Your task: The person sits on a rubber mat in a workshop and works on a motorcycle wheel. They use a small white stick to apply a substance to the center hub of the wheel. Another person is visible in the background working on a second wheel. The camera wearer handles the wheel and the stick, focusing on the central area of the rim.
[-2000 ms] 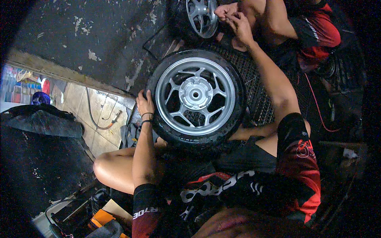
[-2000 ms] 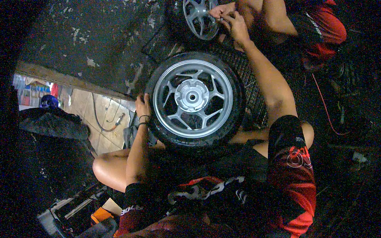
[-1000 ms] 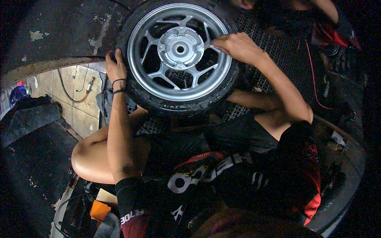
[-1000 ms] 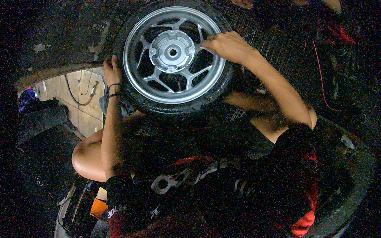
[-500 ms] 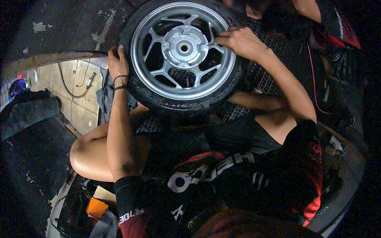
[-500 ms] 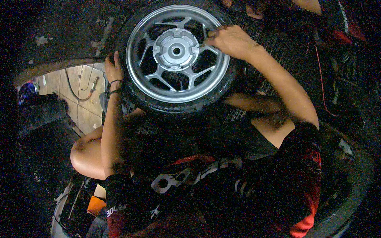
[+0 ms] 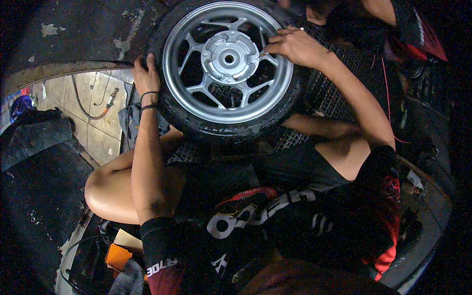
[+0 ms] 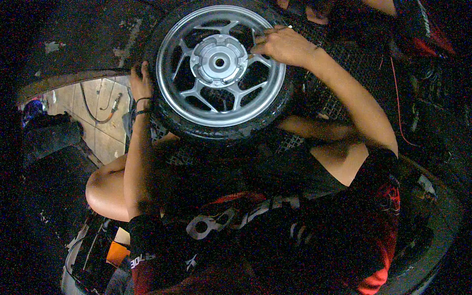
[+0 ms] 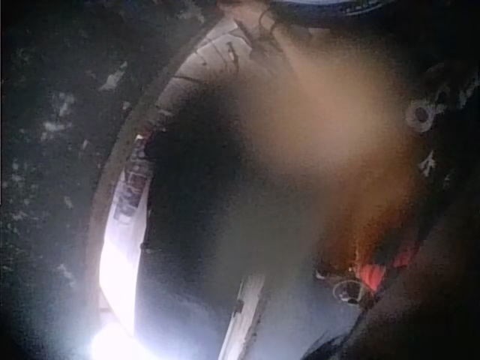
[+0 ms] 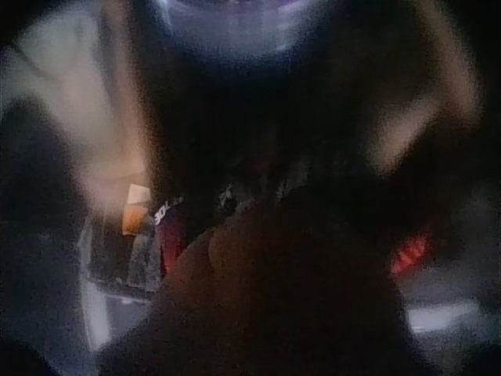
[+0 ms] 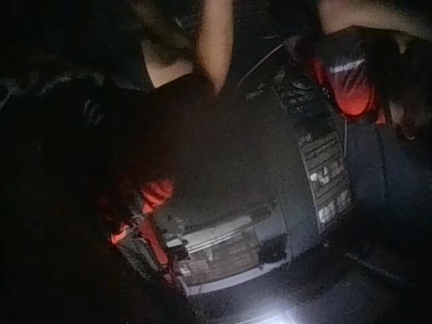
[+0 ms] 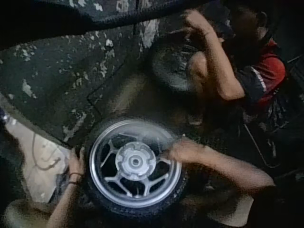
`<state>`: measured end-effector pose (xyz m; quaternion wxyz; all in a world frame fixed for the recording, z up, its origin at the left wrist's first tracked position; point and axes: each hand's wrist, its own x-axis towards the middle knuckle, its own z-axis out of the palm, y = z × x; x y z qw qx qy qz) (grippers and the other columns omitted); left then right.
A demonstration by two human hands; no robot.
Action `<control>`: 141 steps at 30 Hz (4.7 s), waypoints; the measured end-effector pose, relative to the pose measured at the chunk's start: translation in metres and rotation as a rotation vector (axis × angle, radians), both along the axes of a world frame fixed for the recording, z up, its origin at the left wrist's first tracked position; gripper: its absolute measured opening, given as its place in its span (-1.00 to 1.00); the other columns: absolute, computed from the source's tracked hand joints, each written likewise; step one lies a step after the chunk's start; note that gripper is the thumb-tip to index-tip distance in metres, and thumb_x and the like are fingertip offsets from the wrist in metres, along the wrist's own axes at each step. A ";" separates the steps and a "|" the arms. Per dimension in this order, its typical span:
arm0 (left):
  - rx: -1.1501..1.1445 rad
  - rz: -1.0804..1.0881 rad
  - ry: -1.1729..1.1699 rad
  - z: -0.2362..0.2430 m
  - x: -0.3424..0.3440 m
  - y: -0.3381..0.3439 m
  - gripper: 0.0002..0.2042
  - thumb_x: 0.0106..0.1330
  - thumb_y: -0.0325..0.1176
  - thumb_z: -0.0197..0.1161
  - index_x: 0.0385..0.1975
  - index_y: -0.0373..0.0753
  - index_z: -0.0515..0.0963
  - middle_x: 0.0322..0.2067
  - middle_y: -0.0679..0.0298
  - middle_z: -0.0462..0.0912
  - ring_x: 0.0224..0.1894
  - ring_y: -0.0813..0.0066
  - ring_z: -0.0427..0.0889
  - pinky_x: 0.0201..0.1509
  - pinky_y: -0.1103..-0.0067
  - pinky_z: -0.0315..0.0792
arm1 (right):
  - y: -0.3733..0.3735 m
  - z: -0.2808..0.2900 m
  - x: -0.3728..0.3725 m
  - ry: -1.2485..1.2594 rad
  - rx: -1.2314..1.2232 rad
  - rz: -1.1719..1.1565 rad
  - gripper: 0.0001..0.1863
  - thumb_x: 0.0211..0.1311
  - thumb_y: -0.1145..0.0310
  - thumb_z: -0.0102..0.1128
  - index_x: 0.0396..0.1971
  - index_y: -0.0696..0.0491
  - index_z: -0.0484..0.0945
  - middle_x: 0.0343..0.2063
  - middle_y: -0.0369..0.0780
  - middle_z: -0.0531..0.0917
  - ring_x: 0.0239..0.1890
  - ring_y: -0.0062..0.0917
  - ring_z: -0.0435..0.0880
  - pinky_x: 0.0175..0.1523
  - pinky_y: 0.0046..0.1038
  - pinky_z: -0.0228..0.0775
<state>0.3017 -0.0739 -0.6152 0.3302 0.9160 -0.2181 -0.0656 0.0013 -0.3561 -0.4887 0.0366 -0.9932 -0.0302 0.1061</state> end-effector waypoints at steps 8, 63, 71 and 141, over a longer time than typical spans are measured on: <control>0.015 -0.001 -0.017 -0.007 0.003 0.003 -0.38 0.33 0.17 0.04 0.16 -0.26 0.40 0.03 -0.18 0.46 0.10 -0.16 0.44 0.18 0.24 0.31 | -0.005 0.004 0.010 0.087 0.046 0.039 -0.67 0.11 0.33 0.12 -0.10 -0.19 0.64 -0.16 -0.28 0.66 0.03 -0.28 0.57 0.09 -0.28 0.39; -0.028 0.000 0.030 -0.002 0.000 0.000 -0.42 0.34 0.15 0.04 0.13 -0.22 0.42 0.03 -0.16 0.45 0.10 -0.15 0.44 0.18 0.25 0.31 | -0.001 -0.004 0.019 0.070 -0.002 0.165 -0.68 0.25 0.27 -0.05 -0.07 -0.18 0.61 -0.11 -0.27 0.65 0.02 -0.26 0.58 0.18 -0.24 0.34; -0.032 -0.008 0.013 -0.007 0.002 0.002 -0.42 0.34 0.16 0.03 0.13 -0.21 0.41 0.03 -0.16 0.45 0.10 -0.16 0.43 0.17 0.24 0.31 | -0.002 -0.018 0.009 0.068 0.133 0.050 -0.72 0.14 0.31 0.14 -0.12 -0.09 0.62 -0.18 -0.29 0.65 -0.03 -0.31 0.55 0.11 -0.27 0.33; -0.030 -0.026 0.005 -0.015 0.010 0.004 -0.42 0.35 0.15 0.03 0.12 -0.24 0.43 0.01 -0.15 0.48 0.08 -0.13 0.44 0.16 0.25 0.32 | 0.077 -0.038 -0.025 -0.131 0.730 -0.321 -0.76 0.35 0.31 0.08 -0.18 0.18 0.57 -0.28 -0.02 0.65 -0.20 -0.11 0.64 -0.10 -0.25 0.46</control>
